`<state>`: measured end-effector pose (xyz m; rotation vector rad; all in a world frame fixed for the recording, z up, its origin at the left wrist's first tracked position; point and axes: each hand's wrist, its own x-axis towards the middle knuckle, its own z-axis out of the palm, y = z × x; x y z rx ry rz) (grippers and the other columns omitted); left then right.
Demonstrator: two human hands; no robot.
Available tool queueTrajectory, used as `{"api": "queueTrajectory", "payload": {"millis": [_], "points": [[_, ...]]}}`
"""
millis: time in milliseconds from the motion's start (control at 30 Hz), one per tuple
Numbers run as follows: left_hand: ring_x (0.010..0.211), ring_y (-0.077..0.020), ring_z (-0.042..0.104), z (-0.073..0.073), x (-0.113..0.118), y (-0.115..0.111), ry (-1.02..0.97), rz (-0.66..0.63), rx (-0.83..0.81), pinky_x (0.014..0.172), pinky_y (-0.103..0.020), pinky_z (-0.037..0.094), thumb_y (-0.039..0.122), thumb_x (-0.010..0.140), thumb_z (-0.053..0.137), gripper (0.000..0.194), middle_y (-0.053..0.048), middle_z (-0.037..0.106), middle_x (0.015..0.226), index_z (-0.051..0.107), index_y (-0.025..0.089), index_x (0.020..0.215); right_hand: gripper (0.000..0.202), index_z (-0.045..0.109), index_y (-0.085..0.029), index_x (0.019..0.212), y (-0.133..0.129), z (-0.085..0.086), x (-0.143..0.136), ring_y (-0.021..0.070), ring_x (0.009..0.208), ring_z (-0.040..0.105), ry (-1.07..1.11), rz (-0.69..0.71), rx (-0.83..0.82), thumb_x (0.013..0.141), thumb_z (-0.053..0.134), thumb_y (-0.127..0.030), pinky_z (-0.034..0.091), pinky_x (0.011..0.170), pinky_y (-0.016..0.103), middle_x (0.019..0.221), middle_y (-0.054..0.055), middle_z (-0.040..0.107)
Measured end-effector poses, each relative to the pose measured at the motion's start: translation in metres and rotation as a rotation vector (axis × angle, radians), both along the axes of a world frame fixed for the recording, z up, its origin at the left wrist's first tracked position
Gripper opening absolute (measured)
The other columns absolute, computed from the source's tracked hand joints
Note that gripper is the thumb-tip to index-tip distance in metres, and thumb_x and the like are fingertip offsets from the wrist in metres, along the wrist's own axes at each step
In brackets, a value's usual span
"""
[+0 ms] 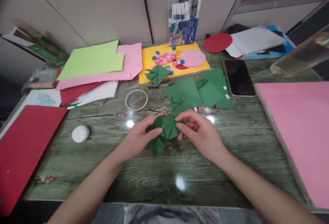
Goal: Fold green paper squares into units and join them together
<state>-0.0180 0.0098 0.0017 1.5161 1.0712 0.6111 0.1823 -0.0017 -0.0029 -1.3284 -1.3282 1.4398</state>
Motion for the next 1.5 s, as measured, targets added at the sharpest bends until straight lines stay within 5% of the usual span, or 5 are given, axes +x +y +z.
{"api": "queueTrajectory", "payload": {"millis": [600,833,1100,1500], "points": [[0.112,-0.0211,0.050,0.0023,-0.0006,0.0009,-0.008,-0.002,0.001,0.098,-0.037,0.035,0.025,0.083,0.052,0.042,-0.008,0.058,0.115,0.051,0.021,0.125,0.011,0.057,-0.022,0.086,-0.0011,-0.0011,-0.0017,0.0100,0.051,0.060,-0.017,-0.032,0.026,0.078,0.063,-0.028,0.050,0.050,0.023,0.067,-0.003,0.057],[0.114,-0.0207,0.049,0.0015,-0.0011,0.0007,0.003,0.008,0.014,0.100,-0.035,0.034,0.026,0.083,0.052,0.039,-0.008,0.057,0.120,0.054,0.019,0.121,0.014,0.065,-0.025,0.091,-0.0025,0.0052,0.0020,0.0131,0.067,0.065,-0.113,0.118,0.004,0.081,0.058,-0.032,0.053,0.062,0.026,0.088,0.001,0.062],[0.117,-0.0207,0.048,0.0005,-0.0005,-0.0005,-0.024,0.005,0.008,0.101,-0.036,0.035,0.026,0.082,0.053,0.034,-0.005,0.053,0.129,0.056,0.022,0.116,0.021,0.067,-0.025,0.091,0.0021,0.0008,0.0025,0.0182,0.075,0.062,-0.244,0.182,0.050,0.072,0.066,-0.034,0.051,0.063,0.030,0.090,0.003,0.068],[0.113,-0.0208,0.052,0.0030,0.0011,0.0004,-0.060,0.004,-0.062,0.098,-0.036,0.037,0.022,0.080,0.055,0.038,-0.006,0.056,0.125,0.054,0.020,0.118,0.014,0.065,-0.025,0.087,0.0044,0.0058,0.0040,0.0100,0.053,0.049,-0.277,0.247,0.023,0.073,0.064,-0.028,0.039,0.047,0.023,0.077,-0.002,0.064]]}}
